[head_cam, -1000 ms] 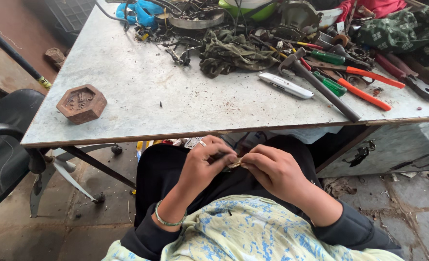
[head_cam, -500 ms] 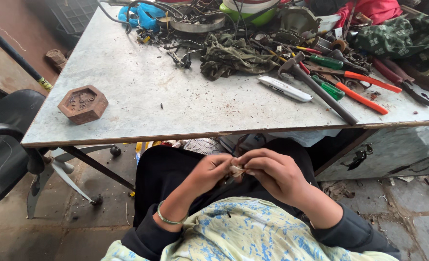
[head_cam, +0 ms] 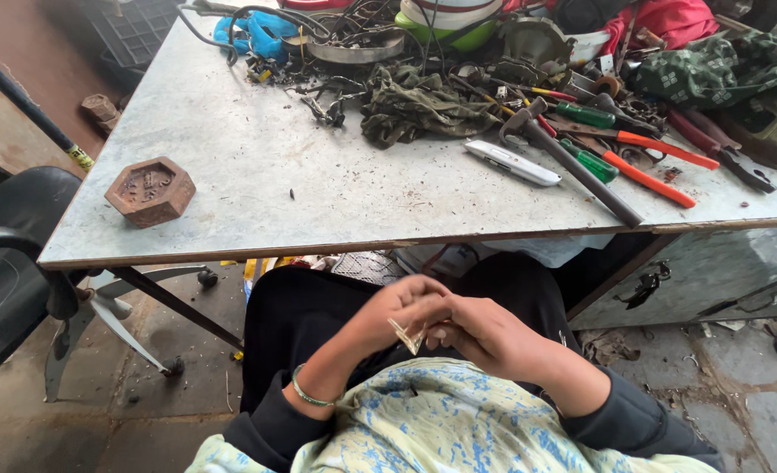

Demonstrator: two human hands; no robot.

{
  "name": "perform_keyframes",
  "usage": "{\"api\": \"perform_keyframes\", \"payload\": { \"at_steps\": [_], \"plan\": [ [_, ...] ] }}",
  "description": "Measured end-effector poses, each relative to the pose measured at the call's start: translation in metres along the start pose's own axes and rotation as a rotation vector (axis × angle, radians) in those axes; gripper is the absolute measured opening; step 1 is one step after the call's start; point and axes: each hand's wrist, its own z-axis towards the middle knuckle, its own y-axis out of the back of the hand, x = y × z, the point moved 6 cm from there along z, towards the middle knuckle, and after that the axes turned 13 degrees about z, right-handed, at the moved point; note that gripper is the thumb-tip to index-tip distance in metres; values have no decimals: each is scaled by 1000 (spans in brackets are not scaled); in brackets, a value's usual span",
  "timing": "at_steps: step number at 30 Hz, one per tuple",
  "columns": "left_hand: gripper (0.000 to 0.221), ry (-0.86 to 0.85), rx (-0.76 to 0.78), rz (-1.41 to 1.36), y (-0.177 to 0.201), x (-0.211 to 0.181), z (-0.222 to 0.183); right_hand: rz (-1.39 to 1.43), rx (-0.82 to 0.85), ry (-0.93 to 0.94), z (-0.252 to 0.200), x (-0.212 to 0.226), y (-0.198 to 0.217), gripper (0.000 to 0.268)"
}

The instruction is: The person strips the insulation from wires using a knife and pliers.

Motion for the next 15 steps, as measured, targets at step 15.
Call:
{"api": "perform_keyframes", "payload": {
  "at_steps": [15],
  "plan": [
    [31, -929, -663, 1188, -31, -127, -68, 98, -445, -302, -12, -46, 32, 14]
  ]
}}
